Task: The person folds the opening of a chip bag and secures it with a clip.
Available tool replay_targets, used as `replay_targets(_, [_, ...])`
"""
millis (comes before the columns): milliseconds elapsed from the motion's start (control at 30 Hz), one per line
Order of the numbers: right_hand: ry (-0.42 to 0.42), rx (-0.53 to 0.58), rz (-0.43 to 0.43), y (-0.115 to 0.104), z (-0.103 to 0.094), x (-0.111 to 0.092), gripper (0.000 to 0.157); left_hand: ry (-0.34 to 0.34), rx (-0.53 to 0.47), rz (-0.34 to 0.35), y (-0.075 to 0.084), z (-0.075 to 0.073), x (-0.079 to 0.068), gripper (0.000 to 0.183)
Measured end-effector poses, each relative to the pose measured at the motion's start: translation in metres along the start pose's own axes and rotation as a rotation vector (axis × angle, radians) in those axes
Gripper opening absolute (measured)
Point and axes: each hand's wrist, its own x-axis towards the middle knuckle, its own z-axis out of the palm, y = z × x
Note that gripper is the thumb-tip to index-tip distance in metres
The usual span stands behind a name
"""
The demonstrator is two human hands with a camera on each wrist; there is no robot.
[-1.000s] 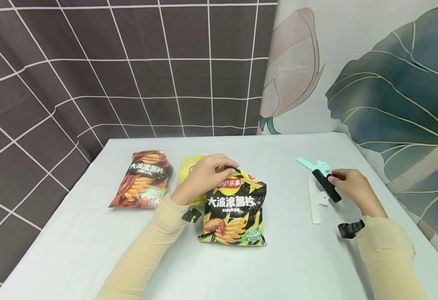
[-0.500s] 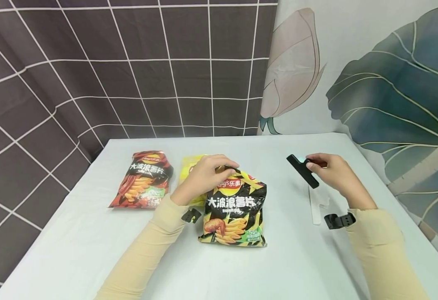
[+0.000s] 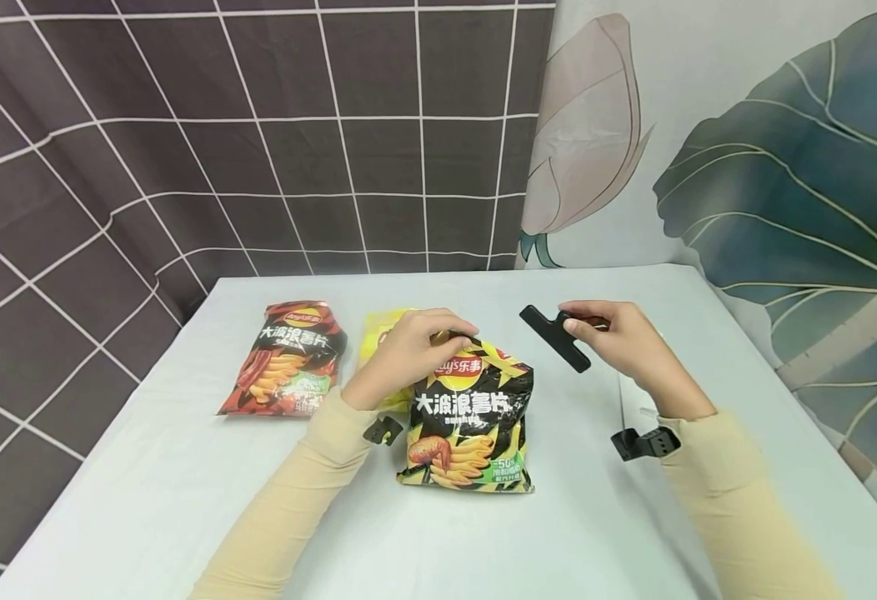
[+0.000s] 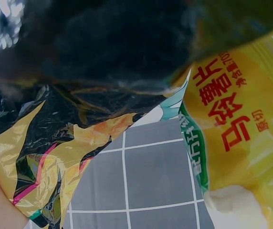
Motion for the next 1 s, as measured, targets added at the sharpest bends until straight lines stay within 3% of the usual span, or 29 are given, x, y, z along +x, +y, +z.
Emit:
replay_targets(400, [-0.027,0.028,-0.018,-0.028,0.01,0.003,0.044,0.001,-0.037,-0.011,-0.002,0.0,0.0,0.019])
replay_targets(667, [-0.054,0.055,-0.068,-0.036,0.016,0.003,0.039,0.012,-0.057,-0.007,-0.003,0.002,0.0,0.016])
replay_targets(1000, [-0.027,0.033,-0.104,-0.042,0.02,0.003,0.033,-0.01,-0.065,-0.023,-0.003,0.006,-0.001,0.017])
